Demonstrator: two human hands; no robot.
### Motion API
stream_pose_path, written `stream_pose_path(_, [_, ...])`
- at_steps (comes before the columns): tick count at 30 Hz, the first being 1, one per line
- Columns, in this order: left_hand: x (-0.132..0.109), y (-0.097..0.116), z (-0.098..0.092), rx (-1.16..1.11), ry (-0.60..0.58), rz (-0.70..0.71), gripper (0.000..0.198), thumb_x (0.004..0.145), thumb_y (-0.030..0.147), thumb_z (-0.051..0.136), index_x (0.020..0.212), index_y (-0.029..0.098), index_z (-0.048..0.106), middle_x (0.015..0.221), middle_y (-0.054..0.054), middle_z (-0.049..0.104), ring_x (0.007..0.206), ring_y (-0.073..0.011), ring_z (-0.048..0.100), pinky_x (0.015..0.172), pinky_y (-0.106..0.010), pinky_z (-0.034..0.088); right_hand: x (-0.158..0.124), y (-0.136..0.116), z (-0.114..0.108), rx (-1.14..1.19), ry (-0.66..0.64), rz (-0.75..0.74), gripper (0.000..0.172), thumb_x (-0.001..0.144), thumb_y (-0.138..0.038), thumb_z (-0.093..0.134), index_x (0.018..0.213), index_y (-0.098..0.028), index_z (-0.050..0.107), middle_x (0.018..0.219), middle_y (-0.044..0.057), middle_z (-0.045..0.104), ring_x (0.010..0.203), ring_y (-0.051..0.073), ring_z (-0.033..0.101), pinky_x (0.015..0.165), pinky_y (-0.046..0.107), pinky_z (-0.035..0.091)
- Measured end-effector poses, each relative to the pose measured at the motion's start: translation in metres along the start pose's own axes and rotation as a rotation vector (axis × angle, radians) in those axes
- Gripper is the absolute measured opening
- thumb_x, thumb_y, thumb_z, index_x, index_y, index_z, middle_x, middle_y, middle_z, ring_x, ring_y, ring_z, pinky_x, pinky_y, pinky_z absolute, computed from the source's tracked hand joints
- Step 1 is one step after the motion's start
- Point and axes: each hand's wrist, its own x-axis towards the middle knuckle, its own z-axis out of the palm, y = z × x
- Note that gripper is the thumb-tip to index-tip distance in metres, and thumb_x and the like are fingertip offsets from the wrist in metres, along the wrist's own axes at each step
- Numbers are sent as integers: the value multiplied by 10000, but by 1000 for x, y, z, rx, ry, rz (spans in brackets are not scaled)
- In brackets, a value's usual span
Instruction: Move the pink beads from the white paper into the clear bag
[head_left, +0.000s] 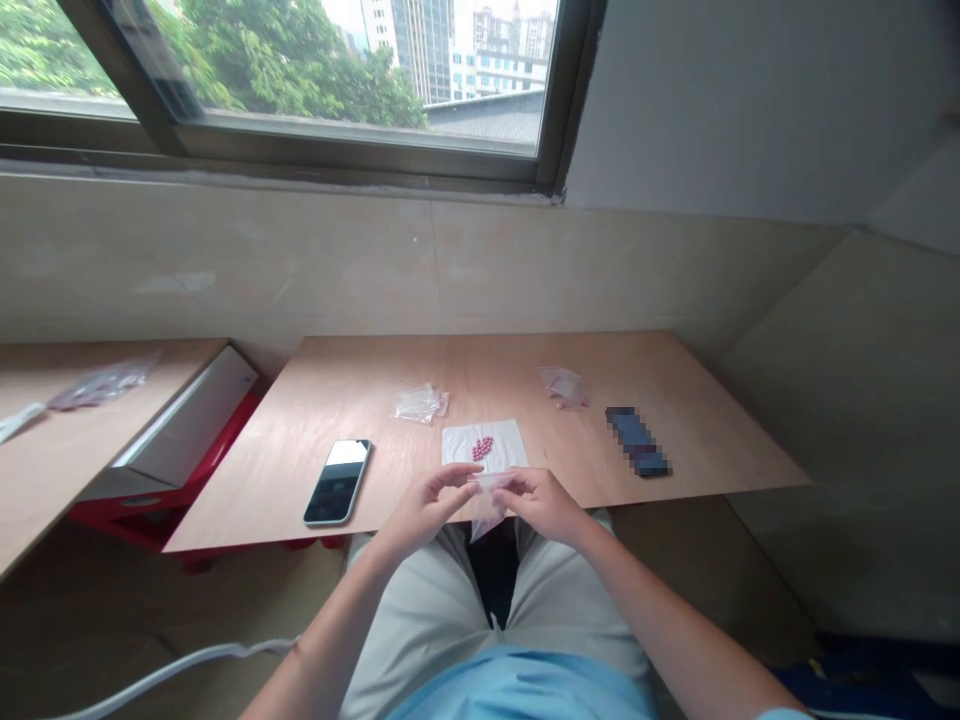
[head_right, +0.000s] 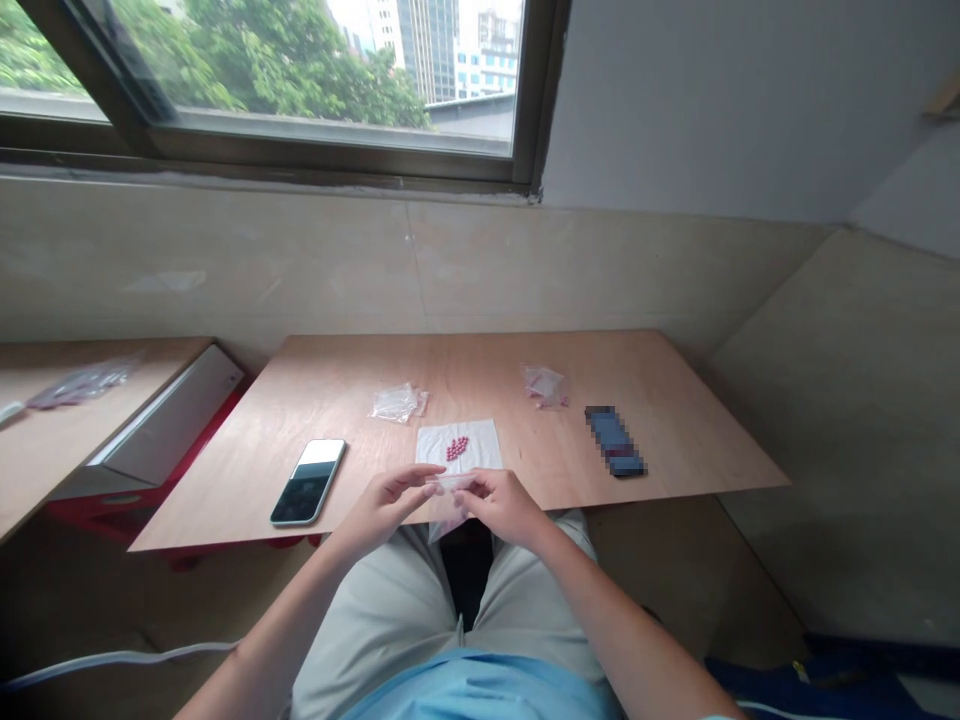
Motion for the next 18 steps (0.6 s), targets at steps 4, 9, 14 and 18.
stream_pose_path(4, [0, -4, -16, 83, 13, -26, 362, 935, 478, 621, 1204, 250, 704, 1178, -74, 736, 1114, -247, 672, 969, -372, 528, 34, -21, -53, 48, 202, -103, 276, 880, -443, 678, 918, -171, 705, 814, 47, 716, 693, 166, 660, 651, 281, 542])
stream_pose_path(9, [5, -25, -21, 275, 81, -60, 377, 938, 517, 578, 1155, 243, 719, 1096, -72, 752, 1001, -249, 699, 865, -362, 562, 94, -17, -151, -68, 695, -19, 296, 905, -412, 562, 1032, -167, 669, 709, 17, 661, 556, 136, 588, 549, 246, 486])
stream_pose_path(14, [6, -39, -23, 432, 39, -60, 401, 956, 531, 522, 1157, 242, 715, 1087, -78, 743, 934, -248, 701, 815, -364, 569, 88, 30, -177, -317, 723, 192, 359, 743, -341, 780, 1026, -126, 730, 817, 125, 733, 767, 238, 690, 668, 292, 506])
stream_pose_path(18, [21, -43, -43, 489, 102, -5, 404, 972, 519, 481, 1165, 239, 698, 1098, -83, 732, 986, -254, 688, 837, -364, 565, 53, 74, -150, -666, 628, 301, 272, 870, -349, 648, 1055, -180, 753, 923, 123, 765, 889, 255, 717, 768, 302, 498])
